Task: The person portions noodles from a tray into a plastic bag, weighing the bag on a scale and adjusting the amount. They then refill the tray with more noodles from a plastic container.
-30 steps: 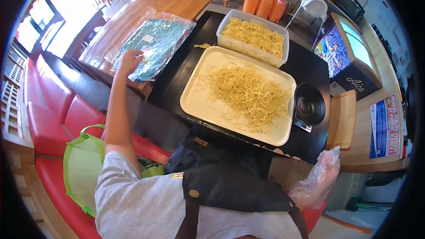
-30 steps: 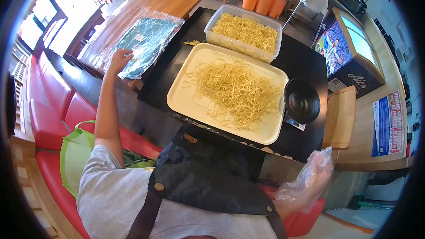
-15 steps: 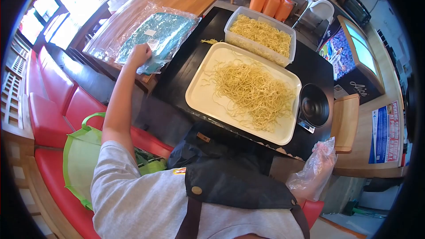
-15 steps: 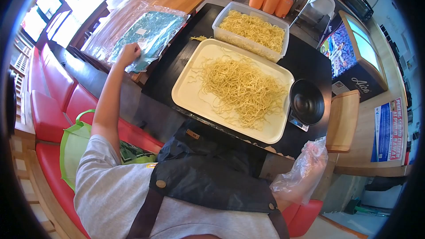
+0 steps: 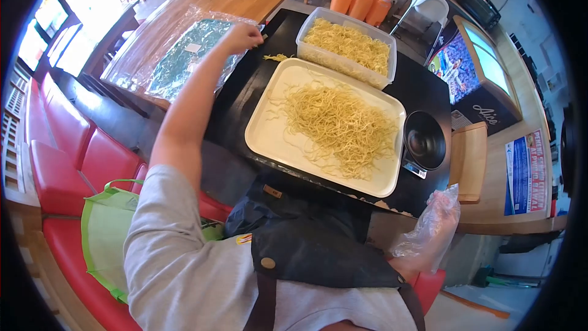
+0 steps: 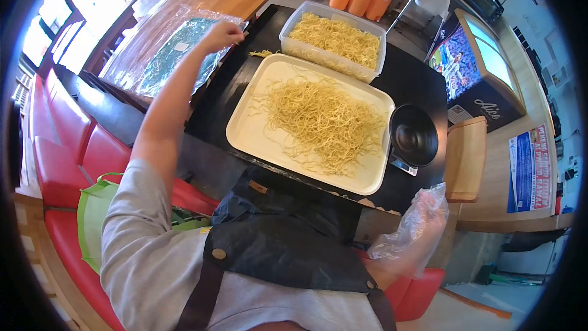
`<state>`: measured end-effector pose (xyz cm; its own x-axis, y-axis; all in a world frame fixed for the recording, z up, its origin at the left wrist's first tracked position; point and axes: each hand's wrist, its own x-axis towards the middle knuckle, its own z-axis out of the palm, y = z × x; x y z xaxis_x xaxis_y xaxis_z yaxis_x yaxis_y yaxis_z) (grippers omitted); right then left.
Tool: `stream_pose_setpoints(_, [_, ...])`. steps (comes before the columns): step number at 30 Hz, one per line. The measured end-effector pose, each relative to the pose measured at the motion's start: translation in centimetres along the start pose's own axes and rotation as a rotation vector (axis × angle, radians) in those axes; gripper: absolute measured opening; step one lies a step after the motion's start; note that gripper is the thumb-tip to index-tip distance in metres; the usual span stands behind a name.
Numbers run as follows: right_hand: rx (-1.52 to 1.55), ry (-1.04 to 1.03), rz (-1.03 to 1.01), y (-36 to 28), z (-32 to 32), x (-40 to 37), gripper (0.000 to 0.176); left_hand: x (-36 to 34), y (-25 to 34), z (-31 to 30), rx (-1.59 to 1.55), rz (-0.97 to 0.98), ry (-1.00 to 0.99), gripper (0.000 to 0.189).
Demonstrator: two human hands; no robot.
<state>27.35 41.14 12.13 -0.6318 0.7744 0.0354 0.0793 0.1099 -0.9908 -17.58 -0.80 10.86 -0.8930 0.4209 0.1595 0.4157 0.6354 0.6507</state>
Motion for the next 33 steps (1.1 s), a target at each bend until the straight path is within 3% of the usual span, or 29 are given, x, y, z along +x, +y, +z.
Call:
stream_pose_setpoints(1, [-0.008,0.012,-0.007,0.2,0.0,0.1,0.017,1.7,-1.0,2.3,0.062,-0.077,-0.055,0.014])
stream_pose_setpoints(4, [-0.049,0.042,-0.022,1.3,-0.6,-0.2,0.017,4.1,-3.0,6.7,0.438,0.024,-0.013,0.013])
stream_pose_setpoints(7, [-0.090,0.064,-0.015,2.9,-2.2,-0.5,0.017,4.9,-4.3,8.6,0.455,-0.028,0.120,0.014])
stream_pose_setpoints(8, [-0.103,0.066,-0.010,3.4,-2.9,-0.6,0.017,3.8,-2.8,8.0,0.455,-0.041,0.115,0.014])
stream_pose_setpoints(10, [-0.119,0.065,0.000,4.5,-3.8,-0.5,0.018,1.5,0.4,5.2,0.093,-0.173,0.260,0.017])
stream_pose_setpoints(12, [-0.132,0.062,-0.001,5.2,-4.5,-0.5,0.018,-2.0,1.9,2.2,0.082,-0.150,0.465,0.025])
stream_pose_setpoints(14, [-0.161,0.041,-0.009,5.6,-4.5,-0.1,0.018,-5.5,-0.7,-0.2,0.159,-0.178,0.595,0.026])
stream_pose_setpoints(16, [-0.183,0.017,-0.032,5.7,-3.9,0.5,0.018,-9.9,-2.7,-2.8,0.452,-0.305,0.425,0.029])
stream_pose_setpoints(18, [-0.205,-0.011,-0.057,5.7,-2.9,1.3,0.018,-13.1,-4.9,-3.9,0.570,-0.503,0.472,0.032])
stream_pose_setpoints(21, [-0.232,-0.046,-0.091,5.8,-1.7,2.3,0.018,-15.0,-7.6,-4.4,0.519,-0.628,0.397,0.037])
stream_pose_setpoints(26, [-0.256,-0.074,-0.126,6.0,0.3,2.9,0.019,-15.2,-7.7,-4.0,0.348,-0.489,0.416,0.032])
stream_pose_setpoints(29, [-0.287,-0.068,-0.137,6.3,0.7,2.8,0.019,-14.5,-8.0,-4.0,0.406,-0.356,0.413,0.018])
stream_pose_setpoints(33, [-0.362,-0.055,-0.161,7.6,-0.4,3.1,0.019,-14.9,-8.3,-3.8,0.458,-0.263,0.461,0.014])
